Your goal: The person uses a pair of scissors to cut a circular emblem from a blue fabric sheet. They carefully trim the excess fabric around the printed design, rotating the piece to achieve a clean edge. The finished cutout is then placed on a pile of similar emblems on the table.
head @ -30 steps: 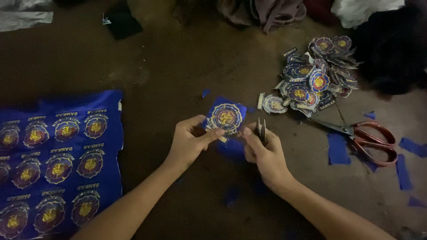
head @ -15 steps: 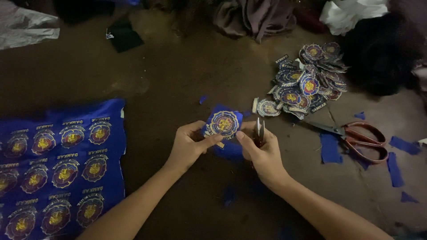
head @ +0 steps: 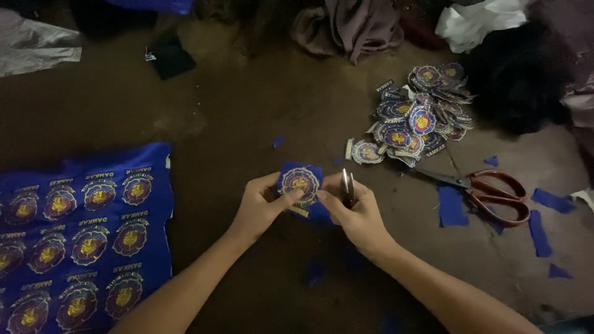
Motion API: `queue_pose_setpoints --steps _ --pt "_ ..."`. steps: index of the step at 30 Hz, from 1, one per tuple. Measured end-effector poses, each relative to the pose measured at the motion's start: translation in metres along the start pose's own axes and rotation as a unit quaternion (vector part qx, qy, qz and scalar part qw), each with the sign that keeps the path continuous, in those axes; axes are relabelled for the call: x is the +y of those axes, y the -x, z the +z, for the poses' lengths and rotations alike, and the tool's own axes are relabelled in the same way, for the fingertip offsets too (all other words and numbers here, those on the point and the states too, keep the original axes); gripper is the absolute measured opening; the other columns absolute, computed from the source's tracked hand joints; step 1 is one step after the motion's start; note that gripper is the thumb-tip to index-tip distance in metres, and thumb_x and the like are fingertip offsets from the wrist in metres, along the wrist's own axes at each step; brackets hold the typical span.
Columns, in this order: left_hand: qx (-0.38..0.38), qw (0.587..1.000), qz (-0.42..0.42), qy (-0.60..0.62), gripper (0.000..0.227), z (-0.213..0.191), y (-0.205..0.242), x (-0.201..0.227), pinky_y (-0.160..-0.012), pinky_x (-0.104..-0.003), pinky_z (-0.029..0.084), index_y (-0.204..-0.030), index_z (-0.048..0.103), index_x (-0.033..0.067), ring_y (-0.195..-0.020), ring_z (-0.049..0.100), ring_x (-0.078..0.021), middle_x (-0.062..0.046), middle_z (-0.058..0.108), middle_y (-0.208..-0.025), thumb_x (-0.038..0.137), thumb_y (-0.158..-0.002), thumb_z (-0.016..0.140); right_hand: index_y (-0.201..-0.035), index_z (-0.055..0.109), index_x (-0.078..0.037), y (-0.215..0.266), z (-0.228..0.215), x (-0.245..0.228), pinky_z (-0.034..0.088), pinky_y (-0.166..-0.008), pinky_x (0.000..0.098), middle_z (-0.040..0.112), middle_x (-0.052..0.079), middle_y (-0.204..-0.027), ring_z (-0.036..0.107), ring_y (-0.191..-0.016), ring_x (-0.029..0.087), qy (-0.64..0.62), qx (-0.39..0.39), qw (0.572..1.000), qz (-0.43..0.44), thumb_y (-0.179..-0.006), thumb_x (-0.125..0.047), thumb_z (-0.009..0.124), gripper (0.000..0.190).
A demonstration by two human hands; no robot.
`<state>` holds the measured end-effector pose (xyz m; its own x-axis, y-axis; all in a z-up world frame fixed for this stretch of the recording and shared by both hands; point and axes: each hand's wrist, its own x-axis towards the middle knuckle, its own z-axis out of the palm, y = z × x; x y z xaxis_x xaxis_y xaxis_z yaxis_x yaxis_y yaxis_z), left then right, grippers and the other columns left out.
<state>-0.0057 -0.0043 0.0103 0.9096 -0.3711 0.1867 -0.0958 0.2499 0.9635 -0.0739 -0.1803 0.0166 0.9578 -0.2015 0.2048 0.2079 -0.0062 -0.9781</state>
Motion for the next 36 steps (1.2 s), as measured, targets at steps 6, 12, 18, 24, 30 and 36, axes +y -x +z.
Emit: queue_pose_setpoints --steps 6,12,18,24,30,36 --pt "0.014 1.000 -0.004 -0.016 0.022 0.002 0.007 0.000 -0.074 -0.031 0.057 -0.090 0.077 -0.0016 -0.077 0.065 -0.0154 -0.010 0.072 -0.078 0.005 -0.074 0.091 -0.086 0.074 0.001 -0.002 0.000 0.003 0.040 -0.041 0.0239 0.048 0.004 -0.047 0.048 -0.041 0.010 0.039 -0.039 0.998 -0.039 -0.089 -0.004 0.077 0.006" --pt "0.036 0.998 0.029 -0.052 0.022 -0.006 -0.001 -0.007 -0.072 -0.029 0.057 -0.098 0.080 0.0028 -0.075 0.067 -0.0133 -0.010 0.074 -0.076 0.010 -0.079 0.088 -0.083 0.074 -0.001 -0.004 -0.002 -0.006 0.044 -0.052 0.0289 0.054 0.008 -0.051 0.048 -0.048 0.013 0.056 -0.121 0.991 -0.025 -0.093 -0.004 0.071 0.011" --pt "0.071 0.994 0.022 -0.085 0.010 -0.005 0.001 -0.004 -0.072 -0.032 0.055 -0.095 0.079 0.0022 -0.077 0.062 -0.0129 -0.009 0.075 -0.077 0.011 -0.091 0.077 -0.088 0.075 0.000 -0.004 -0.006 0.003 0.045 -0.054 0.0279 0.054 0.006 -0.051 0.052 -0.049 0.012 0.043 -0.108 0.993 -0.018 -0.092 -0.005 0.070 0.008" --pt "0.100 0.987 0.049 -0.113 0.015 -0.010 -0.002 -0.007 -0.071 -0.027 0.051 -0.095 0.078 0.0075 -0.078 0.065 -0.0126 -0.007 0.076 -0.082 0.021 -0.098 0.072 -0.086 0.070 -0.001 -0.003 -0.007 0.002 0.042 -0.049 0.0253 0.047 0.004 -0.052 0.047 -0.048 0.010 0.014 -0.074 0.997 0.002 -0.093 -0.003 0.070 0.008" --pt "0.106 0.984 0.063 -0.126 0.016 -0.014 -0.005 -0.013 -0.075 -0.031 0.050 -0.096 0.076 0.0082 -0.083 0.066 -0.0156 -0.009 0.076 -0.086 0.022 -0.101 0.068 -0.087 0.069 0.000 -0.003 -0.003 -0.001 0.041 -0.047 0.0247 0.047 0.003 -0.053 0.047 -0.047 0.010 0.009 -0.048 0.998 0.035 -0.091 -0.002 0.068 0.005" --pt "0.090 0.987 0.085 -0.103 0.018 -0.009 -0.003 -0.014 -0.086 -0.031 0.053 -0.093 0.071 0.0085 -0.091 0.068 -0.0159 -0.007 0.076 -0.092 0.024 -0.102 0.067 -0.089 0.069 -0.001 -0.005 -0.005 0.009 0.041 -0.048 0.0255 0.045 0.005 -0.051 0.047 -0.045 0.011 0.013 -0.038 0.998 0.038 -0.091 -0.002 0.068 0.003"
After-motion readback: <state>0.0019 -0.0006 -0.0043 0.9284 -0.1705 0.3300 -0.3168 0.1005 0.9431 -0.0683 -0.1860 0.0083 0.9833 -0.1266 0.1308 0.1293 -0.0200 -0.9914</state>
